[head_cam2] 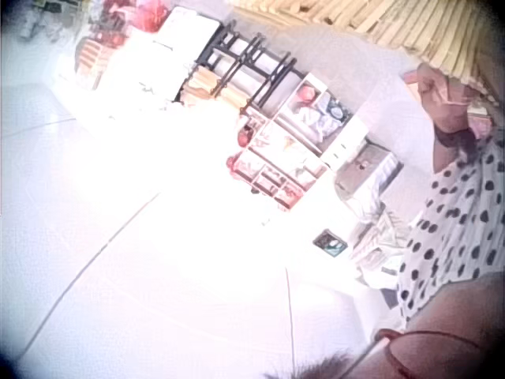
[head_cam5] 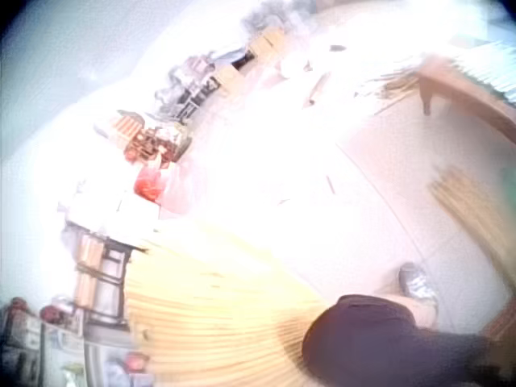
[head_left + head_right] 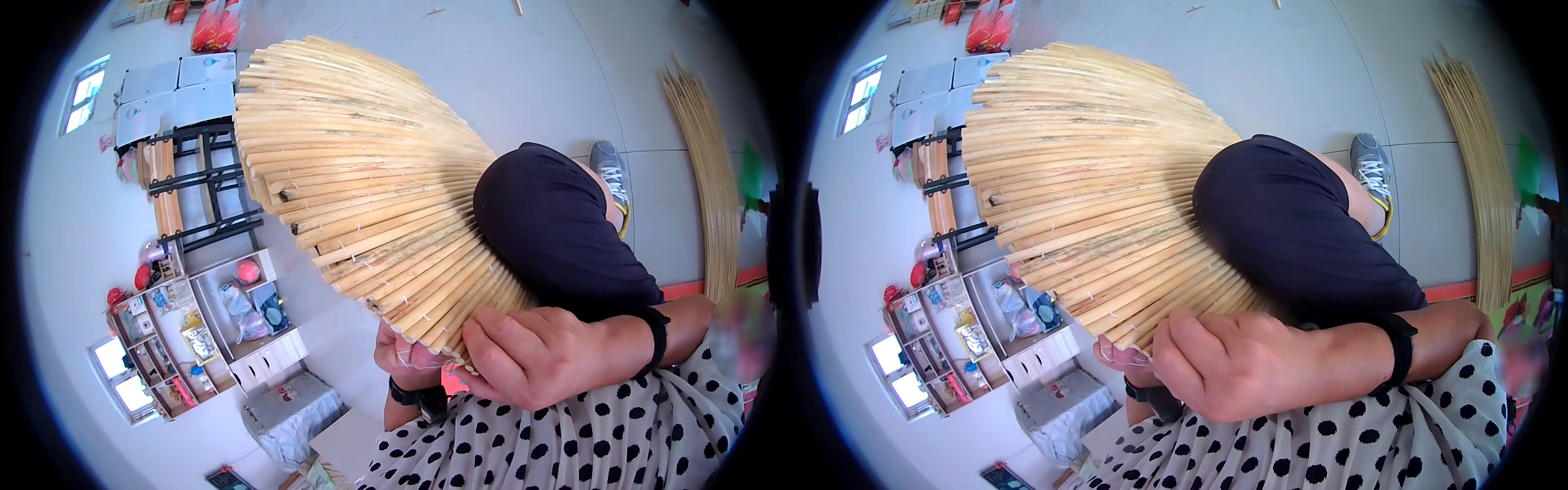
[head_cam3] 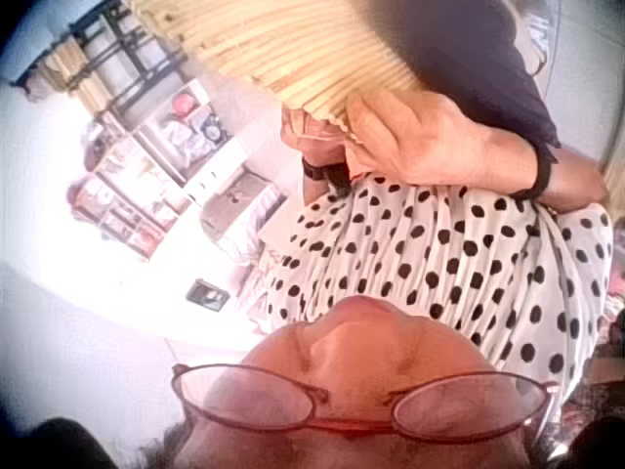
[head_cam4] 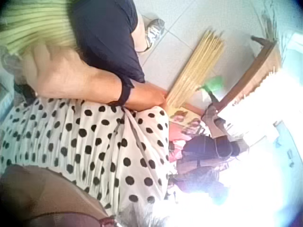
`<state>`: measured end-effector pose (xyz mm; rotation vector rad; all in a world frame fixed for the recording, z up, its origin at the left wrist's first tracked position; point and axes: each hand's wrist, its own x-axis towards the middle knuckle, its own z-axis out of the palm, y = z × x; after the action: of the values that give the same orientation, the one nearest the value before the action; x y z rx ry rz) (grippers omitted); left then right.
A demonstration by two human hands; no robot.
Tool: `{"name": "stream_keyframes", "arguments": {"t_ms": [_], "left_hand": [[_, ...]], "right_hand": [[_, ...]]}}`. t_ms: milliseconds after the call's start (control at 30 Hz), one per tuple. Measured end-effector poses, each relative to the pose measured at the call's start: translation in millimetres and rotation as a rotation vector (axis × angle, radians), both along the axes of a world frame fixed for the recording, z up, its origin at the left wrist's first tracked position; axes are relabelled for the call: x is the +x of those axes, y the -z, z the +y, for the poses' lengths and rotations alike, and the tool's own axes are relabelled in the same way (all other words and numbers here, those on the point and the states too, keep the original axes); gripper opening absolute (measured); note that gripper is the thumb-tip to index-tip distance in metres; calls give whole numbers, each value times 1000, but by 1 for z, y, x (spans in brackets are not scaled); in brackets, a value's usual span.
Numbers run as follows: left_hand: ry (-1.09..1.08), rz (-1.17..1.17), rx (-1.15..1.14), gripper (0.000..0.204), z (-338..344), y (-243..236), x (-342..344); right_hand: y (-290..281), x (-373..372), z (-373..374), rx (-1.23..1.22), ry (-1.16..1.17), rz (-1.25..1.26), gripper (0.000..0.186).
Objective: The person weaves together thin wooden slats using a needle and thread, pulling the thread through the slats to form a circular fan-like object. They use a pair of snips to trim the thread after securing a section of the slats.
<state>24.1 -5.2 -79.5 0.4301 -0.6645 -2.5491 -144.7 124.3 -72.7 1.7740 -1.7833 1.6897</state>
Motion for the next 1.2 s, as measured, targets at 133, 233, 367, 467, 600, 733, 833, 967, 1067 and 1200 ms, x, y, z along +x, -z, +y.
{"name": "stream_keyframes", "arguments": {"t_ms": [133, 233, 367, 467, 600, 733, 833, 967, 1067, 1200], "left_hand": [[-411, -702, -62, 5, 18, -26, -28], [-70, -281, 59, 11, 12, -17, -36], [274, 183, 116, 19, 10, -11, -51], [292, 138, -58, 21, 21, -19, -72], [409, 198, -135, 19, 26, -9, -82], [466, 194, -393, 15, 27, -10, -87], [461, 131, -438, 16, 27, -15, -85], [465, 144, -278, 17, 21, -17, -78], [453, 147, -253, 18, 20, -20, -74], [465, 170, -239, 17, 14, -15, -73]], "right_hand": [[0, -3, 2, 31, -14, 1, 38], [0, -9, 7, 55, -58, -19, 42], [-10, -13, 14, 93, 60, -153, 43], [-26, -26, 21, 187, 81, -242, 30], [-42, -37, 24, 328, 172, -546, 30], [-51, -30, 24, 556, 464, -380, 32], [-53, -24, 17, 529, 523, -224, 31], [-60, -12, 11, 584, 550, -120, 27], [-61, -10, 6, 572, 550, -88, 24], [-65, -12, 0, 599, 541, -110, 21]]}}
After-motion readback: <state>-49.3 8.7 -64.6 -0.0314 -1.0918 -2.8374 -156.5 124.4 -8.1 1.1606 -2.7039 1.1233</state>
